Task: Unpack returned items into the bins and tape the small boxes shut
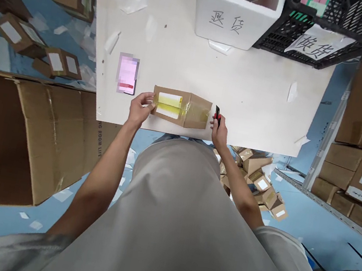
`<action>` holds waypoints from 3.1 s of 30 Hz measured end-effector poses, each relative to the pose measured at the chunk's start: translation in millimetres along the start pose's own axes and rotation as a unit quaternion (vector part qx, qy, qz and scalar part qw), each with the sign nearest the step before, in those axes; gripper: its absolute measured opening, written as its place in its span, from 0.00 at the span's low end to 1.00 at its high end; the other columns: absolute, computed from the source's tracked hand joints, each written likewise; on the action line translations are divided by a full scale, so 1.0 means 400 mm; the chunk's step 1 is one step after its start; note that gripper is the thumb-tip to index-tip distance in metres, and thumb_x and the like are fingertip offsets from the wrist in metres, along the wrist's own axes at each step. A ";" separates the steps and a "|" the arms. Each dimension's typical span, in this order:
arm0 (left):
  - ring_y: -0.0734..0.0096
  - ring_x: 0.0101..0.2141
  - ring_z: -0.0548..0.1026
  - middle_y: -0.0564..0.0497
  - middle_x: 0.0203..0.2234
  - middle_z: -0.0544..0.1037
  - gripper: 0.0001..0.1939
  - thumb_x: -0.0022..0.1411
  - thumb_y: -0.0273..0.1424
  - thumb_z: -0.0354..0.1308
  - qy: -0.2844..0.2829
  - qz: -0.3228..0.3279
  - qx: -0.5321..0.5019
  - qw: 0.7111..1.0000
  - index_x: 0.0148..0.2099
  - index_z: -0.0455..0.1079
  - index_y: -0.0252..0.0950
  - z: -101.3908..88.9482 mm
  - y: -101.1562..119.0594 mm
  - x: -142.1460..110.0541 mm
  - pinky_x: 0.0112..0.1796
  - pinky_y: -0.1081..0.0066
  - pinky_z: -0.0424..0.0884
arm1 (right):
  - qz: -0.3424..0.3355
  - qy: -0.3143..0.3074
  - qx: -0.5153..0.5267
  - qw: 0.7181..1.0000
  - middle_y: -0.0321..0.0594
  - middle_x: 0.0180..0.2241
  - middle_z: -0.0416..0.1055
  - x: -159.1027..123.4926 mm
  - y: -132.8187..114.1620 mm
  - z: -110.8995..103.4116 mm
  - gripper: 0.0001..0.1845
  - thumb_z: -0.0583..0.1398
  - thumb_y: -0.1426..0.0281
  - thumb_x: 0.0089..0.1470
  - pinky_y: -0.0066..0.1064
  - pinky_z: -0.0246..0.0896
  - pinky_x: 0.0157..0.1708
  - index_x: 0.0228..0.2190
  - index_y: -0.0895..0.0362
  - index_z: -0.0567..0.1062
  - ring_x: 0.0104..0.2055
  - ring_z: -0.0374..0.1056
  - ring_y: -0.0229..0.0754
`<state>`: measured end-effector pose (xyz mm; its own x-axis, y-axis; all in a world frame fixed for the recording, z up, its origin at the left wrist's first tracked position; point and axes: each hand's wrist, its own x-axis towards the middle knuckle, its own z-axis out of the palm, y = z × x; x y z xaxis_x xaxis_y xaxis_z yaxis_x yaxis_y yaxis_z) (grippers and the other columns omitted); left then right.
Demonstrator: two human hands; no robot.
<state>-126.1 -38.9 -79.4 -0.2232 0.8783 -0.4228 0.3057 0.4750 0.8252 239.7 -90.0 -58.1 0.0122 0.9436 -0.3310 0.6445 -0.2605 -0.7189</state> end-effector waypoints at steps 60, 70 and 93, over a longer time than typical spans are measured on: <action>0.58 0.44 0.84 0.50 0.43 0.89 0.08 0.63 0.35 0.70 -0.143 0.138 0.030 0.980 0.44 0.86 0.42 -0.072 0.171 0.067 0.56 0.53 0.82 | 0.122 -0.211 -0.349 0.905 0.60 0.54 0.84 -0.107 -0.735 0.163 0.22 0.49 0.78 0.77 0.42 0.77 0.52 0.61 0.60 0.77 0.55 0.83 0.56; 0.60 0.42 0.83 0.47 0.45 0.89 0.09 0.64 0.35 0.69 -0.114 0.131 0.056 0.983 0.46 0.84 0.40 -0.070 0.188 0.043 0.52 0.57 0.84 | 0.071 -0.251 -0.354 0.898 0.61 0.50 0.86 -0.173 -0.723 0.087 0.25 0.48 0.74 0.79 0.41 0.77 0.47 0.68 0.64 0.73 0.50 0.85 0.58; 0.43 0.80 0.60 0.43 0.71 0.77 0.32 0.80 0.59 0.51 -0.122 0.270 0.165 0.941 0.73 0.74 0.48 0.171 0.255 -0.132 0.80 0.35 0.50 | 0.044 -0.152 -0.275 0.948 0.55 0.51 0.85 -0.027 -0.475 -0.122 0.26 0.47 0.61 0.82 0.43 0.73 0.52 0.71 0.56 0.68 0.49 0.82 0.59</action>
<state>-19.8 -33.0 1.5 0.2538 0.9638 -0.0821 0.5926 -0.0878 0.8007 154.4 -40.9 111.8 -0.0819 0.7992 -0.5954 0.9536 -0.1108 -0.2799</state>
